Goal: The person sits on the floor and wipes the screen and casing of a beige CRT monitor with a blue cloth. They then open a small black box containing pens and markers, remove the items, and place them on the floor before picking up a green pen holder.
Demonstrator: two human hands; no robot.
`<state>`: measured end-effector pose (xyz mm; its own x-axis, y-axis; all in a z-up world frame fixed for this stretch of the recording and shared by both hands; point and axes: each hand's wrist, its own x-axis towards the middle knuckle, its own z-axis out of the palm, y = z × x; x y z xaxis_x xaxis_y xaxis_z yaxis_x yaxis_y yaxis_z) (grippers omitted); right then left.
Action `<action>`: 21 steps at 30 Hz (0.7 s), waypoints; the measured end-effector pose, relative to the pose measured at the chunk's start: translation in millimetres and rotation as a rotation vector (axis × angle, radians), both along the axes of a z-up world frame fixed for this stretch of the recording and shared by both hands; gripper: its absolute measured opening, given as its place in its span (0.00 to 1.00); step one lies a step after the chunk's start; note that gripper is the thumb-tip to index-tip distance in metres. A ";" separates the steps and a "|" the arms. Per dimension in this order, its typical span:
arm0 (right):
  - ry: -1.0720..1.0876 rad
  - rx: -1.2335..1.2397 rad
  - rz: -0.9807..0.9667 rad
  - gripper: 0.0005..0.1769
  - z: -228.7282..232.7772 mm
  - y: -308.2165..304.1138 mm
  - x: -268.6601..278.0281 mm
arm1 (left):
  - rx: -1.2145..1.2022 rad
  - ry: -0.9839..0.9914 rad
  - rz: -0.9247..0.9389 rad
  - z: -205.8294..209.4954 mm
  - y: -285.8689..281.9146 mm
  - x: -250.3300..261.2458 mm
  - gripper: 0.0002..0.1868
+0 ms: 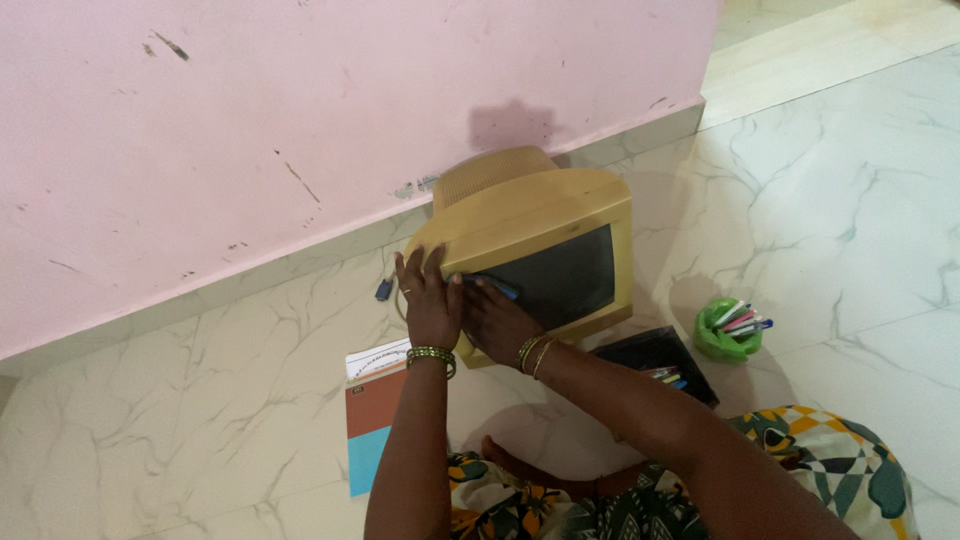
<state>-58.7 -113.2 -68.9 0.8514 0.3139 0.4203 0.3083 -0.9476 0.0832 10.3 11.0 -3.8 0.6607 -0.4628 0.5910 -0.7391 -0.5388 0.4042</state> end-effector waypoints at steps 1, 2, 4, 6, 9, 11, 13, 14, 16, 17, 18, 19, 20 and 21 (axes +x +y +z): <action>0.011 0.025 0.007 0.32 -2.5 -0.1 -1.6 | 0.003 -0.015 0.005 0.4 -0.5 -1.2 0.29; 0.012 0.027 0.013 0.32 -5.0 -0.2 -3.3 | 0.006 -0.029 0.010 1.1 -1.0 -2.3 0.31; 0.014 0.029 0.027 0.33 -10.2 0.4 -6.8 | 0.020 0.005 0.022 3.0 -2.6 -3.0 0.32; 0.087 0.029 0.010 0.35 -16.2 3.1 -10.2 | 0.033 0.028 0.044 4.3 -4.6 -3.7 0.34; 0.251 -0.006 0.004 0.34 -28.5 3.1 -16.0 | 0.048 0.029 0.074 4.4 -6.9 -4.3 0.34; 0.283 -0.020 0.008 0.33 -40.3 2.4 -20.2 | 0.048 0.007 0.075 3.5 -7.2 -4.3 0.34; 0.220 -0.014 0.015 0.34 -54.6 3.6 -22.8 | 0.045 0.006 0.077 1.8 -7.4 -4.2 0.34; 0.227 -0.030 0.026 0.34 -61.9 3.4 -23.4 | 0.043 0.006 0.079 1.1 -7.5 -4.1 0.33; 0.237 -0.062 0.048 0.34 -75.8 2.6 -23.2 | 0.046 -0.028 0.088 0.8 -8.2 -3.6 0.34; 0.233 -0.096 0.042 0.35 -82.5 2.4 -23.5 | 0.048 -0.047 0.092 1.1 -8.2 -3.2 0.34; 0.229 -0.131 0.035 0.36 -88.9 1.7 -24.6 | 0.047 -0.037 0.094 1.3 -8.5 -3.6 0.34; 0.224 -0.166 0.028 0.37 -94.9 0.9 -26.0 | 0.046 -0.027 0.097 1.5 -8.6 -4.3 0.33; 0.239 -0.222 0.031 0.37 -100.0 0.2 -27.9 | 0.045 -0.017 0.098 1.7 -8.9 -5.1 0.33; 0.254 -0.277 0.034 0.37 -104.1 -0.4 -30.1 | 0.045 -0.018 0.099 2.0 -9.0 -5.9 0.33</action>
